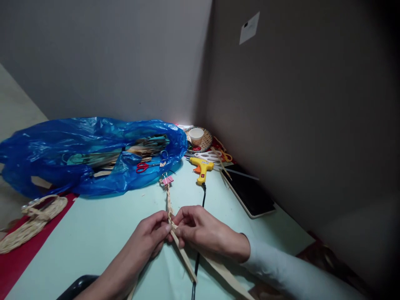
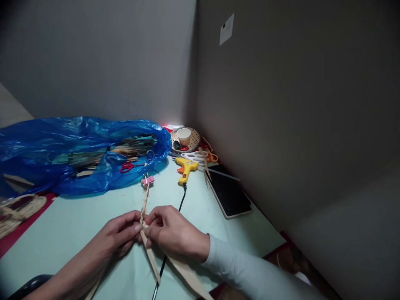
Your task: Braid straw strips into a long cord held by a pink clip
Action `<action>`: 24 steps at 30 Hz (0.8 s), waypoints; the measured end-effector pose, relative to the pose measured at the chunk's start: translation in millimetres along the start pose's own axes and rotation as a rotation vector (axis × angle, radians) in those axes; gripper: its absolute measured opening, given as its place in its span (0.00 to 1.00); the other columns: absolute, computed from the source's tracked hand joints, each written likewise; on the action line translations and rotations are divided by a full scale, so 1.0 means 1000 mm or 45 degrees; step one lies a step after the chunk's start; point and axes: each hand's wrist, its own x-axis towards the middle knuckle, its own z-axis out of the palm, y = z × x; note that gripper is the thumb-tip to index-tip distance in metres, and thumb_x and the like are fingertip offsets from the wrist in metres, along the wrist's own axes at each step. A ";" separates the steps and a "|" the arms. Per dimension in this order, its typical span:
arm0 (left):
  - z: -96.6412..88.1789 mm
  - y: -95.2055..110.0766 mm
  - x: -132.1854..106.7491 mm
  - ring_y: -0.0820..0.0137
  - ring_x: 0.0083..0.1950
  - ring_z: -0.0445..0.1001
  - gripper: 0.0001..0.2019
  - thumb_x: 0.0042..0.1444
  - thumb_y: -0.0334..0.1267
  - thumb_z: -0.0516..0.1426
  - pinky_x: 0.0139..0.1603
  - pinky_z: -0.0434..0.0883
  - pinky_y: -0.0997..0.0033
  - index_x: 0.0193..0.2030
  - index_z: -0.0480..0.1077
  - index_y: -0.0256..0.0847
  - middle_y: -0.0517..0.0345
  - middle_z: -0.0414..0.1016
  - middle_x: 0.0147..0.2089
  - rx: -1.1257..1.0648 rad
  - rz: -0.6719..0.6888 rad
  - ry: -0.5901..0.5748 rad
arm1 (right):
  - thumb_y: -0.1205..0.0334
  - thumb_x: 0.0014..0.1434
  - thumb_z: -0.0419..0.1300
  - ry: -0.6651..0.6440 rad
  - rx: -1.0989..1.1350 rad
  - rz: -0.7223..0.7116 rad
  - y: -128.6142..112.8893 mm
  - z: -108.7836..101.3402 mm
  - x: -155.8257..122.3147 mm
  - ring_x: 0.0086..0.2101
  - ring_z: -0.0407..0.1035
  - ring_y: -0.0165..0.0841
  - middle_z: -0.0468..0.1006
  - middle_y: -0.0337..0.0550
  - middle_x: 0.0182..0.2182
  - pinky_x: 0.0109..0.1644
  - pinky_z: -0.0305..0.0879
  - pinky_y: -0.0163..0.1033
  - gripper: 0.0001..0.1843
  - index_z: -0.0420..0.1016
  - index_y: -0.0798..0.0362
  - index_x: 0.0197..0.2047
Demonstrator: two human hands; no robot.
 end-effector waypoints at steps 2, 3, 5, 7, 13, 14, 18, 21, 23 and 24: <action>0.000 0.002 0.000 0.79 0.21 0.49 0.11 0.55 0.44 0.59 0.23 0.43 0.75 0.33 0.67 0.37 0.64 0.66 0.24 0.040 -0.019 0.033 | 0.56 0.60 0.60 -0.016 -0.220 -0.089 -0.002 -0.003 -0.004 0.28 0.67 0.29 0.74 0.39 0.25 0.33 0.60 0.31 0.11 0.72 0.57 0.39; 0.000 0.003 0.000 0.79 0.22 0.51 0.11 0.53 0.44 0.60 0.23 0.44 0.75 0.33 0.67 0.37 0.64 0.65 0.24 0.037 -0.031 0.047 | 0.56 0.62 0.58 -0.008 -0.349 -0.146 -0.003 -0.005 -0.006 0.29 0.68 0.30 0.75 0.40 0.27 0.33 0.60 0.32 0.12 0.73 0.57 0.40; 0.001 0.004 0.002 0.79 0.22 0.51 0.12 0.50 0.44 0.62 0.23 0.45 0.76 0.32 0.68 0.37 0.65 0.63 0.23 0.004 -0.052 0.080 | 0.55 0.63 0.57 0.021 -0.585 -0.252 -0.007 -0.007 -0.010 0.30 0.69 0.31 0.77 0.42 0.30 0.34 0.59 0.32 0.13 0.75 0.56 0.42; 0.002 0.003 0.003 0.80 0.21 0.49 0.14 0.48 0.45 0.63 0.22 0.43 0.76 0.32 0.68 0.37 0.68 0.61 0.21 -0.026 -0.071 0.098 | 0.54 0.64 0.56 0.033 -0.740 -0.297 -0.011 -0.007 -0.013 0.29 0.68 0.30 0.77 0.42 0.30 0.33 0.58 0.32 0.14 0.75 0.56 0.43; -0.002 -0.005 0.004 0.83 0.18 0.42 0.14 0.49 0.45 0.64 0.20 0.39 0.76 0.35 0.68 0.37 0.72 0.57 0.19 -0.169 -0.073 0.111 | 0.59 0.65 0.54 0.029 -0.887 -0.317 -0.016 -0.008 -0.020 0.29 0.66 0.31 0.76 0.40 0.30 0.33 0.58 0.32 0.11 0.69 0.54 0.48; -0.002 -0.006 0.004 0.83 0.18 0.42 0.14 0.50 0.45 0.64 0.19 0.38 0.76 0.34 0.68 0.37 0.72 0.57 0.19 -0.185 -0.079 0.102 | 0.61 0.65 0.54 0.030 -0.907 -0.323 -0.016 -0.009 -0.020 0.32 0.67 0.32 0.77 0.41 0.32 0.35 0.58 0.32 0.11 0.67 0.54 0.50; -0.005 -0.006 0.005 0.83 0.18 0.38 0.13 0.51 0.44 0.64 0.19 0.38 0.77 0.34 0.68 0.36 0.74 0.53 0.19 -0.263 -0.120 0.023 | 0.69 0.63 0.52 0.018 -1.013 -0.347 -0.013 -0.015 -0.018 0.35 0.68 0.33 0.78 0.44 0.36 0.39 0.59 0.33 0.08 0.69 0.54 0.45; -0.006 -0.006 0.008 0.84 0.18 0.39 0.13 0.50 0.43 0.64 0.19 0.38 0.77 0.34 0.68 0.37 0.74 0.52 0.19 -0.285 -0.113 -0.009 | 0.73 0.62 0.50 -0.026 -1.018 -0.395 -0.012 -0.017 -0.013 0.35 0.69 0.33 0.77 0.44 0.35 0.40 0.58 0.33 0.10 0.72 0.54 0.40; -0.006 -0.008 0.010 0.85 0.17 0.40 0.14 0.49 0.44 0.65 0.19 0.39 0.78 0.33 0.67 0.37 0.72 0.57 0.19 -0.261 -0.099 -0.008 | 0.74 0.60 0.50 -0.030 -1.013 -0.396 -0.012 -0.017 -0.010 0.35 0.68 0.33 0.77 0.44 0.34 0.40 0.57 0.33 0.11 0.72 0.54 0.38; -0.006 -0.010 0.011 0.85 0.16 0.41 0.16 0.47 0.46 0.65 0.18 0.39 0.78 0.33 0.67 0.38 0.70 0.60 0.20 -0.248 -0.092 -0.006 | 0.74 0.59 0.51 -0.022 -1.018 -0.379 -0.013 -0.016 -0.009 0.35 0.68 0.33 0.77 0.43 0.33 0.39 0.57 0.33 0.11 0.72 0.54 0.37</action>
